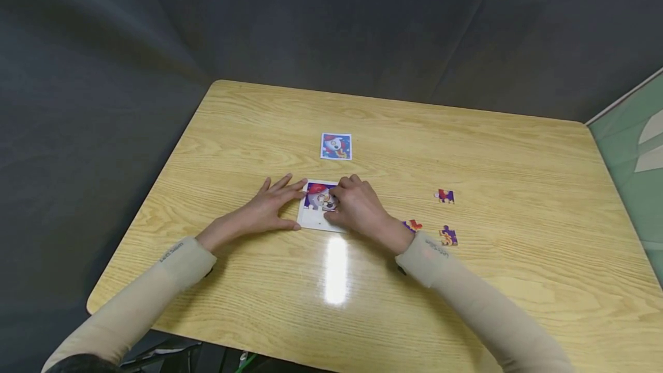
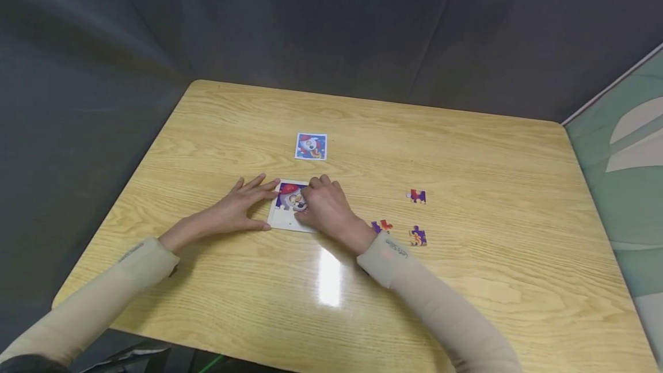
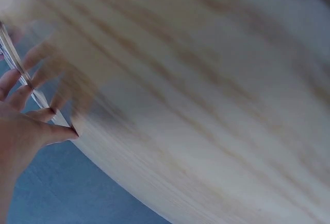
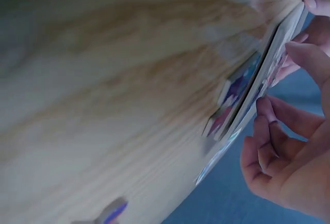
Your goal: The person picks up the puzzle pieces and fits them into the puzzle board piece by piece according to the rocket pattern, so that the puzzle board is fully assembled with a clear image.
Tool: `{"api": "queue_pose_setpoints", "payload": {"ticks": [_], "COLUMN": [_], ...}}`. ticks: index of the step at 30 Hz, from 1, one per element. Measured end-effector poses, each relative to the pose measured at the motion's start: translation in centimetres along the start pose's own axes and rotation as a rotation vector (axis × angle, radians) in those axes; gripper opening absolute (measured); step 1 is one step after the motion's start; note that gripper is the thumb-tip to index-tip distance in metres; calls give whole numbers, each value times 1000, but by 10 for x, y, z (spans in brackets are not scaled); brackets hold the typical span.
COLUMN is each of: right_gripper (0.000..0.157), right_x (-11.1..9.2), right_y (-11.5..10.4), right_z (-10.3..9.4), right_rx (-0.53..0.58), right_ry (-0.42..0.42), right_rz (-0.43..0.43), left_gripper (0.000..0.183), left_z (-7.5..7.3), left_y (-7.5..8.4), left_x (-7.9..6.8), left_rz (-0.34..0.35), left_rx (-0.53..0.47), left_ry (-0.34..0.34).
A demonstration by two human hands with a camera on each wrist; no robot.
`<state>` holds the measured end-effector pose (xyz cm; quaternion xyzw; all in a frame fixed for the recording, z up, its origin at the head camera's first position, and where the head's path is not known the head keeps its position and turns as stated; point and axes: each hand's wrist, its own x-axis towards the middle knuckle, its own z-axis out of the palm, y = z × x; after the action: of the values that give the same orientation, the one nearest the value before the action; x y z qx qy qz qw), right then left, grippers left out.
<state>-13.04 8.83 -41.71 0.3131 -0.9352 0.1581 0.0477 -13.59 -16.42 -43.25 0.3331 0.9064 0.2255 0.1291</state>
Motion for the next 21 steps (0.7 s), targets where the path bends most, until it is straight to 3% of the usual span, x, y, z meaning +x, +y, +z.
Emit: {"api": "queue_pose_setpoints", "payload": {"ticks": [10,21], "right_gripper": [36,40], "right_x": [5,6], "right_y": [-3,-5], "right_z": [3,3], "right_rx": [-12,-32], "right_ry": [4,-32], "right_rz": [-12,-7], "left_gripper": [73,73], "left_z": [0,1], "left_y": [-1,-1], "left_x": [0,0], "left_rz": [5,-2], "left_rx": [-5,-4], "left_ry": [6,0]}}
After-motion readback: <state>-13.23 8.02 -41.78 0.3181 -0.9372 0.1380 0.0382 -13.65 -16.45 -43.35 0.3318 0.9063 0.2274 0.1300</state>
